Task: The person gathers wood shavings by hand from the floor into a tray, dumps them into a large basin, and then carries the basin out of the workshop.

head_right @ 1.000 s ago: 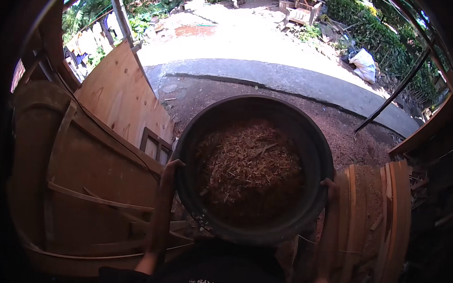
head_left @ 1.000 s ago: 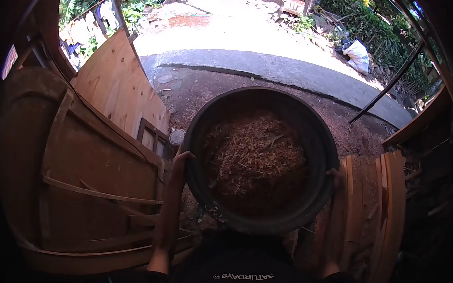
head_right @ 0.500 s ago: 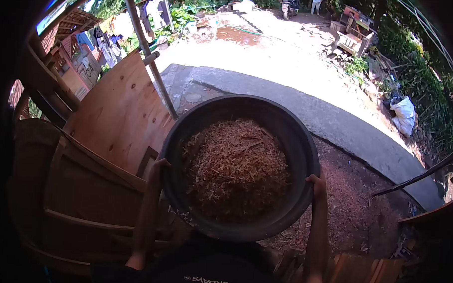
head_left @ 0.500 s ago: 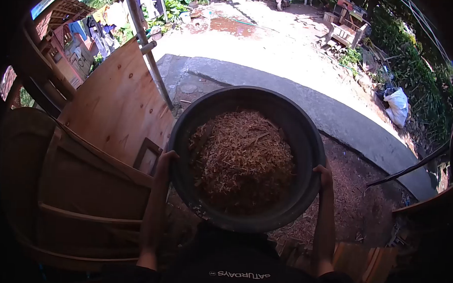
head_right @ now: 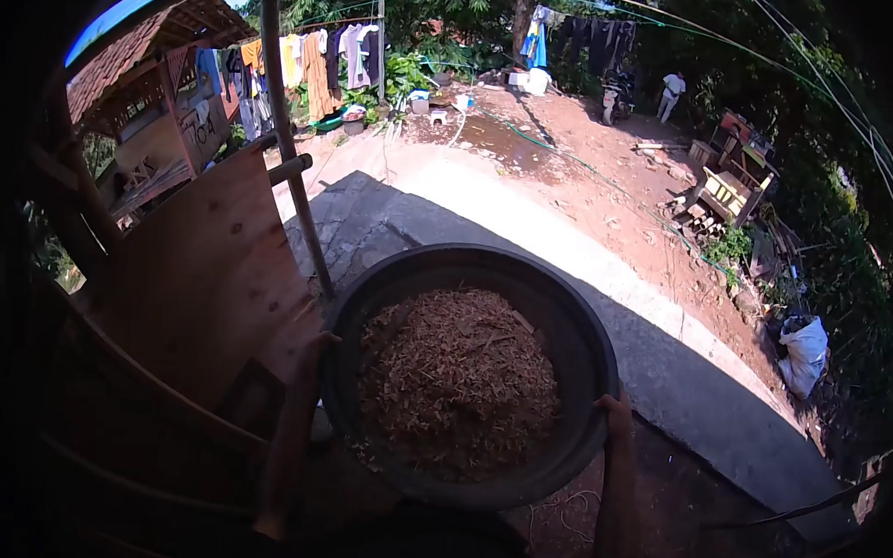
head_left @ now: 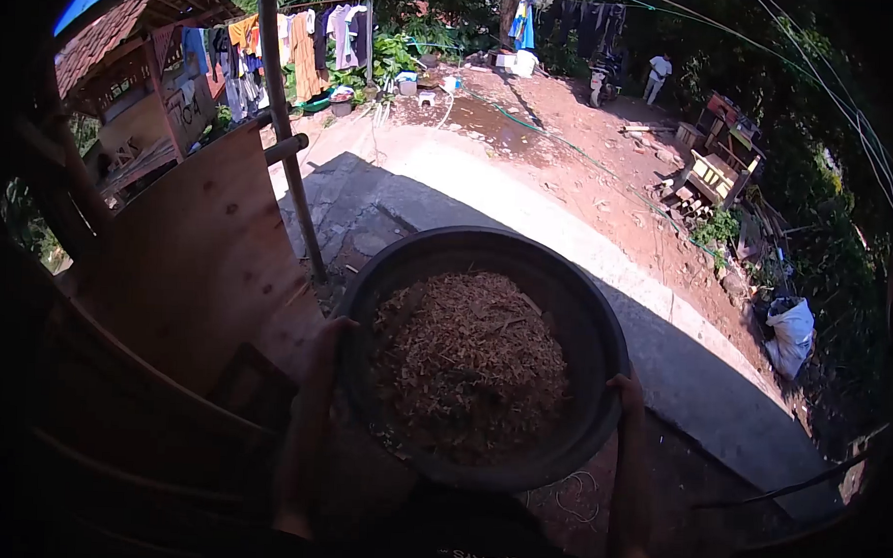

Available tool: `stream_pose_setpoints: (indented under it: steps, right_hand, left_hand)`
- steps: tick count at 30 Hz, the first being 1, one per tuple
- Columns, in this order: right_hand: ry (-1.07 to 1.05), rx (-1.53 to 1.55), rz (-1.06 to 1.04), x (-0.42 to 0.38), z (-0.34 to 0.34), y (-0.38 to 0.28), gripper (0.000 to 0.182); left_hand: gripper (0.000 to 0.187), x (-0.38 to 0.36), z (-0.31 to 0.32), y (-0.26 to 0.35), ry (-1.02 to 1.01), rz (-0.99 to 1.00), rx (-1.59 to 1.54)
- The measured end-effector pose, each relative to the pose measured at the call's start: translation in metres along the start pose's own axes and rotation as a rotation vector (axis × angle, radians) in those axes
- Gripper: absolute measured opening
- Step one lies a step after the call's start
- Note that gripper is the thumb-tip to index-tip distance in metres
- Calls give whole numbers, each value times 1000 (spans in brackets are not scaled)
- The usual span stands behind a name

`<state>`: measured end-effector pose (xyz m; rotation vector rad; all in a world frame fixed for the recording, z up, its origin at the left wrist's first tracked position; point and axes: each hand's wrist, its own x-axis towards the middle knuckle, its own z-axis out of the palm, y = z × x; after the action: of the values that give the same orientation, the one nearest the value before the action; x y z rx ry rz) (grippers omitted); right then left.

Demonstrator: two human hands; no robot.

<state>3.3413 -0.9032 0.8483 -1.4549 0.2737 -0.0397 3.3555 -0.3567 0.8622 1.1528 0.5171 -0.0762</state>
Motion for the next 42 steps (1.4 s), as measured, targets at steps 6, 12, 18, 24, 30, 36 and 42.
stream_pose_setpoints:
  steps: [6, 12, 18, 24, 30, 36, 42]
  right_hand:
    - [79, -155, 125, 133, -24, -52, 67]
    - [-117, -166, 42, 319, -26, -64, 64]
    - [-318, -178, 26, 516, 37, -48, 64]
    - [-534, -63, 83, 725, 190, -47, 68]
    - [-710, 147, 180, 840, 279, -25, 59]
    - [-802, 109, 234, 867, 335, 13, 59]
    - [-710, 25, 238, 1136, 447, -18, 48]
  left_hand:
    - [67, 110, 85, -15, -146, 18, -90]
    - [66, 220, 148, 5, -58, 85, -96]
    - [67, 318, 185, 17, 125, 197, -119]
    - [67, 441, 187, 79, 317, 290, -233]
    - [63, 503, 199, 110, 547, 95, -277]
    - [62, 530, 163, 90, 624, 328, -179]
    - [46, 771, 222, 181, 619, 276, -453]
